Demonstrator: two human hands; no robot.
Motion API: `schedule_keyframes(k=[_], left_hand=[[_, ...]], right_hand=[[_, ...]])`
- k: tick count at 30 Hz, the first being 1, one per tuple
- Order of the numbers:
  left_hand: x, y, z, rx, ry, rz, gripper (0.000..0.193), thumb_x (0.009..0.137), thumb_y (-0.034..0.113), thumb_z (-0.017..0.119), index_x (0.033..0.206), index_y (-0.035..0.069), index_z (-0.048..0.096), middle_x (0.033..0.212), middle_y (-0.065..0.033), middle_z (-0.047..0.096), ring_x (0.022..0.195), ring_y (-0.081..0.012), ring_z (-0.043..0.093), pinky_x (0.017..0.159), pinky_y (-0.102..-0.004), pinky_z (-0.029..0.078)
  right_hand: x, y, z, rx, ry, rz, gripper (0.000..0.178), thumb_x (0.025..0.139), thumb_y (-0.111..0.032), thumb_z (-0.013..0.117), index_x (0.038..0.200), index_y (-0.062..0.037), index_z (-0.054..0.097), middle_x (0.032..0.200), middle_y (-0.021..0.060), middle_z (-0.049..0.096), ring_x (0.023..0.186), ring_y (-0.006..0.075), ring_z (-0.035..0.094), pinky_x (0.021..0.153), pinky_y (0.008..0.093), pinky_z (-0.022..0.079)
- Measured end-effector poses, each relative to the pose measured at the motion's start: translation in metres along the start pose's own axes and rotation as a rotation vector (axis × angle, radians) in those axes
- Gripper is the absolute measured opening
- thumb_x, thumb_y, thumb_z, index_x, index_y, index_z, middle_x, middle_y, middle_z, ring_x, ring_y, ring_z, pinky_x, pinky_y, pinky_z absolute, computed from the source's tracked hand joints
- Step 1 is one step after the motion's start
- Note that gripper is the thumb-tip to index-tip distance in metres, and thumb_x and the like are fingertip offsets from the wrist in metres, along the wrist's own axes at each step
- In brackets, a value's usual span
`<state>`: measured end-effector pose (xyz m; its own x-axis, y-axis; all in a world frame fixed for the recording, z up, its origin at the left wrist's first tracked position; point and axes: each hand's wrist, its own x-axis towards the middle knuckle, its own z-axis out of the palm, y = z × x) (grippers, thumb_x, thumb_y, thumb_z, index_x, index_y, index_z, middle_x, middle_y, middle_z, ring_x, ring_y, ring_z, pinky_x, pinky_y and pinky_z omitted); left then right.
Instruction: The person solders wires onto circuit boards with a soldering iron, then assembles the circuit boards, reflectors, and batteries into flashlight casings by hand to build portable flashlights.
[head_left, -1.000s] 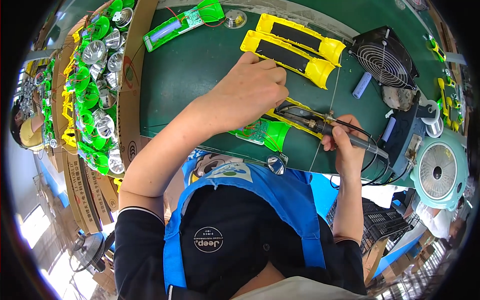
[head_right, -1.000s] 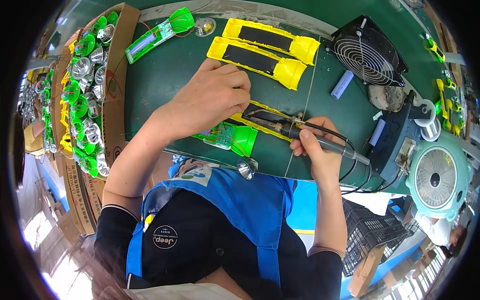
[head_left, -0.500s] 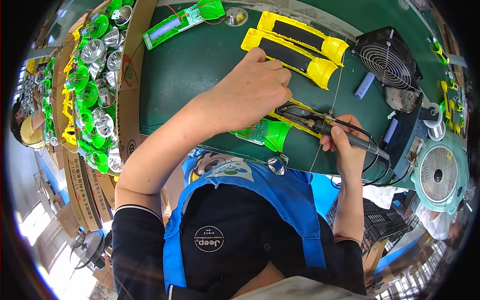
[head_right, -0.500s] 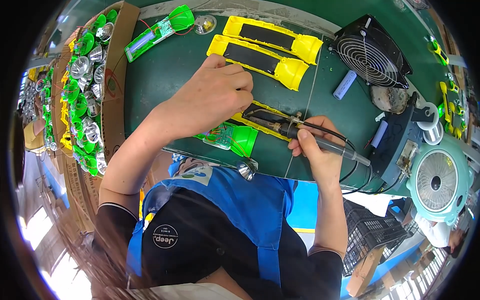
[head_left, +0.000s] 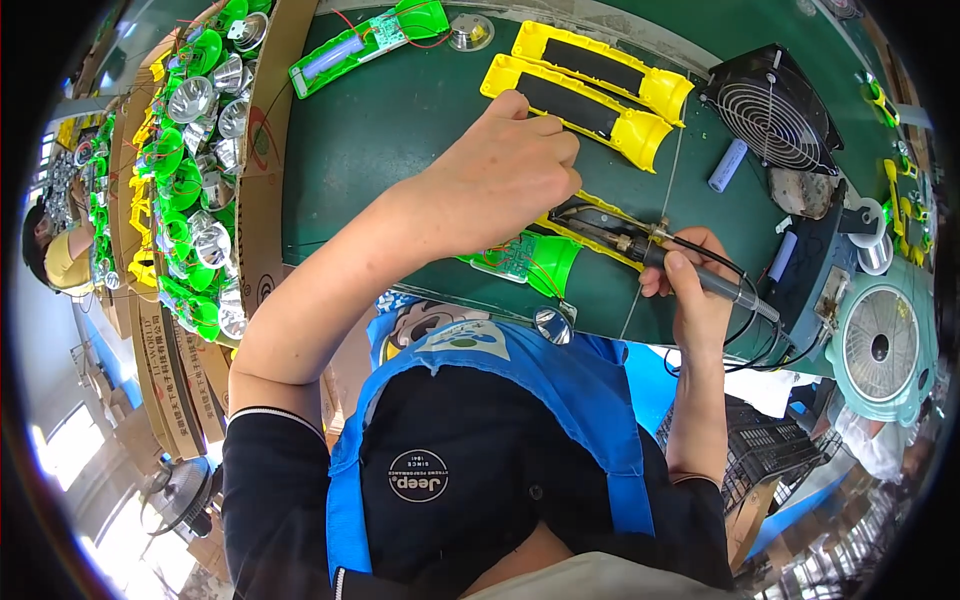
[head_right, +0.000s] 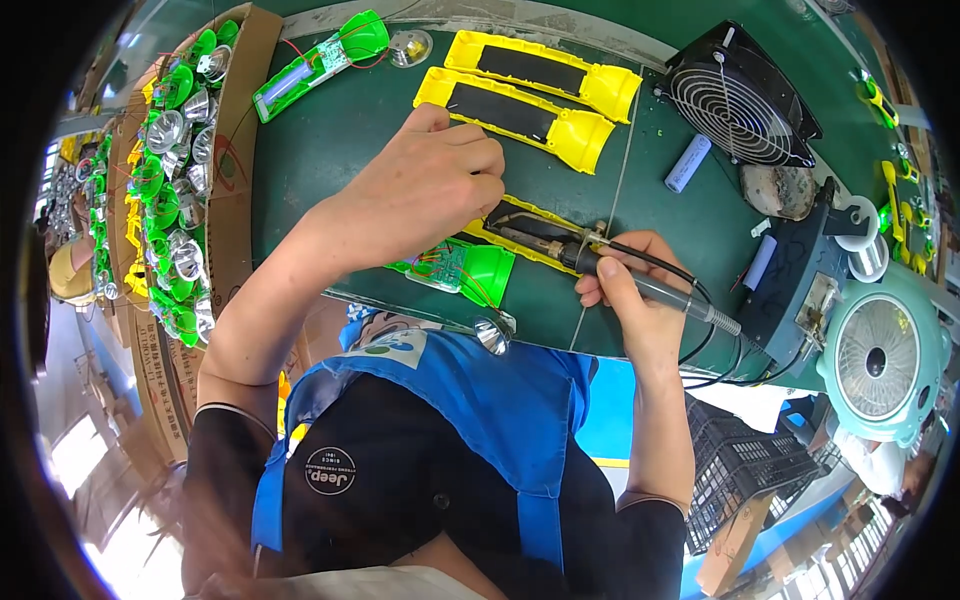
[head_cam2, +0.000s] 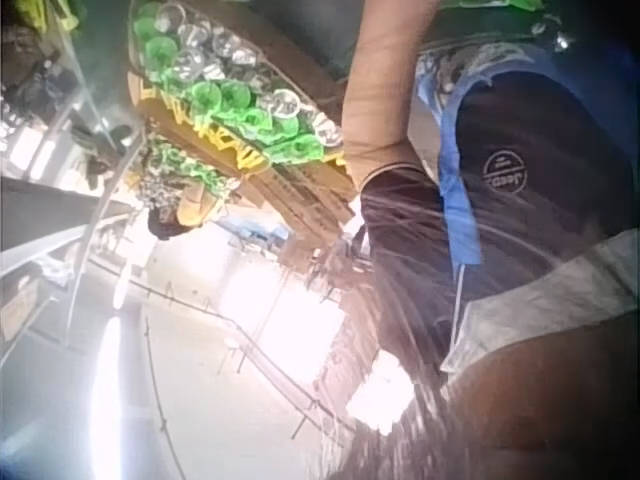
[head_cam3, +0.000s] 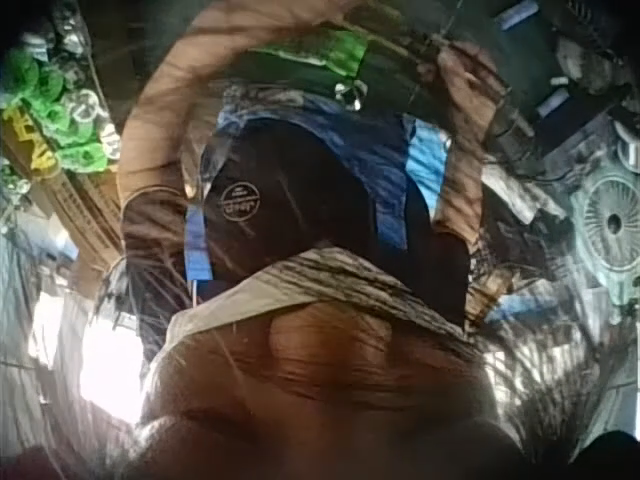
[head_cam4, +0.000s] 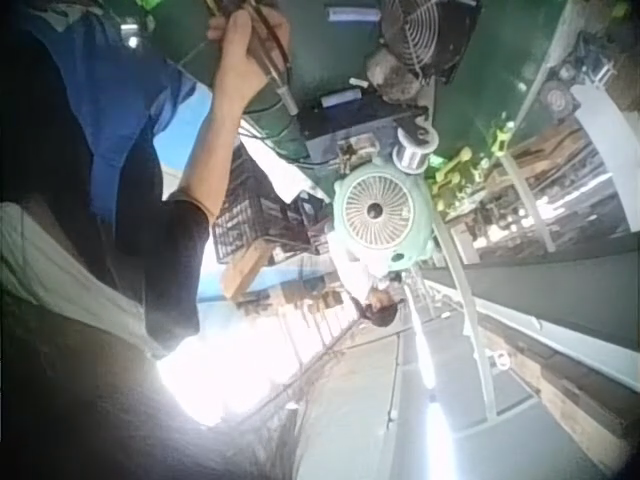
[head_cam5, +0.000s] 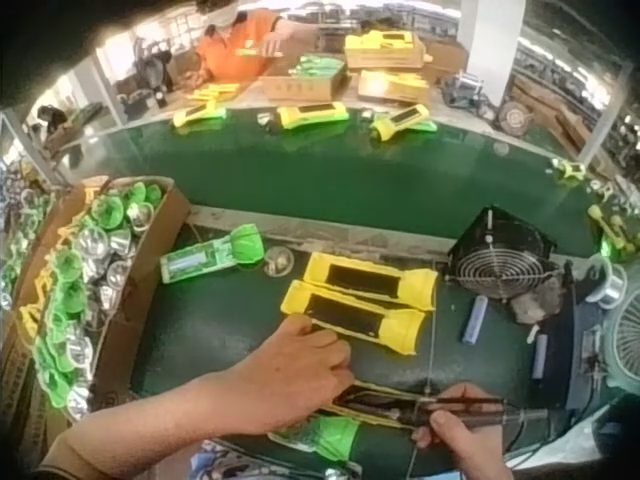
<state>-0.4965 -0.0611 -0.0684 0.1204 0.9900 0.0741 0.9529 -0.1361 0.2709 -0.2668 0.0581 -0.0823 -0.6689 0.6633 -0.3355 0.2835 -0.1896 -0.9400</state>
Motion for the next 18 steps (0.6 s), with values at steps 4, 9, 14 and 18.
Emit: schedule_keyframes(k=[4, 9, 14, 18], left_hand=[[0.000, -0.005, 0.001, 0.011, 0.001, 0.009, 0.002, 0.076, 0.012, 0.065, 0.074, 0.010, 0.065, 0.082, -0.0002, 0.054, 0.088, -0.0146, 0.055, 0.083, -0.0333, 0.036], [-0.001, 0.002, 0.000, 0.022, 0.002, 0.024, 0.003, 0.076, 0.012, 0.065, 0.075, 0.010, 0.065, 0.081, -0.0007, 0.054, 0.088, -0.0148, 0.054, 0.083, -0.0333, 0.035], [-0.003, 0.013, -0.004, 0.062, -0.028, 0.007, 0.003, 0.076, 0.013, 0.066, 0.075, 0.010, 0.066, 0.081, -0.0008, 0.054, 0.089, -0.0149, 0.055, 0.084, -0.0332, 0.036], [-0.014, 0.009, -0.013, -0.038, -0.030, 0.020, 0.005, 0.075, 0.009, 0.066, 0.079, 0.009, 0.068, 0.086, -0.0027, 0.057, 0.091, -0.0166, 0.055, 0.084, -0.0348, 0.038]], right_hand=[[-0.004, 0.015, -0.004, 0.184, 0.034, -0.098, 0.026, 0.088, -0.017, 0.063, 0.099, 0.0031, 0.050, 0.074, 0.0143, 0.064, 0.062, 0.0167, 0.062, 0.059, 0.0252, 0.049], [-0.014, 0.040, -0.006, 0.341, 0.183, -0.338, 0.031, 0.089, -0.023, 0.062, 0.101, 0.0001, 0.045, 0.076, 0.0150, 0.062, 0.067, 0.0187, 0.060, 0.066, 0.0296, 0.051], [-0.020, 0.043, -0.007, 0.342, 0.186, -0.430, 0.031, 0.090, -0.025, 0.061, 0.101, 0.0005, 0.045, 0.076, 0.0153, 0.061, 0.067, 0.0181, 0.060, 0.065, 0.0289, 0.050], [-0.023, 0.045, -0.006, 0.375, 0.200, -0.446, 0.032, 0.090, -0.024, 0.061, 0.102, 0.0013, 0.046, 0.078, 0.0151, 0.061, 0.068, 0.0180, 0.060, 0.066, 0.0290, 0.050]])
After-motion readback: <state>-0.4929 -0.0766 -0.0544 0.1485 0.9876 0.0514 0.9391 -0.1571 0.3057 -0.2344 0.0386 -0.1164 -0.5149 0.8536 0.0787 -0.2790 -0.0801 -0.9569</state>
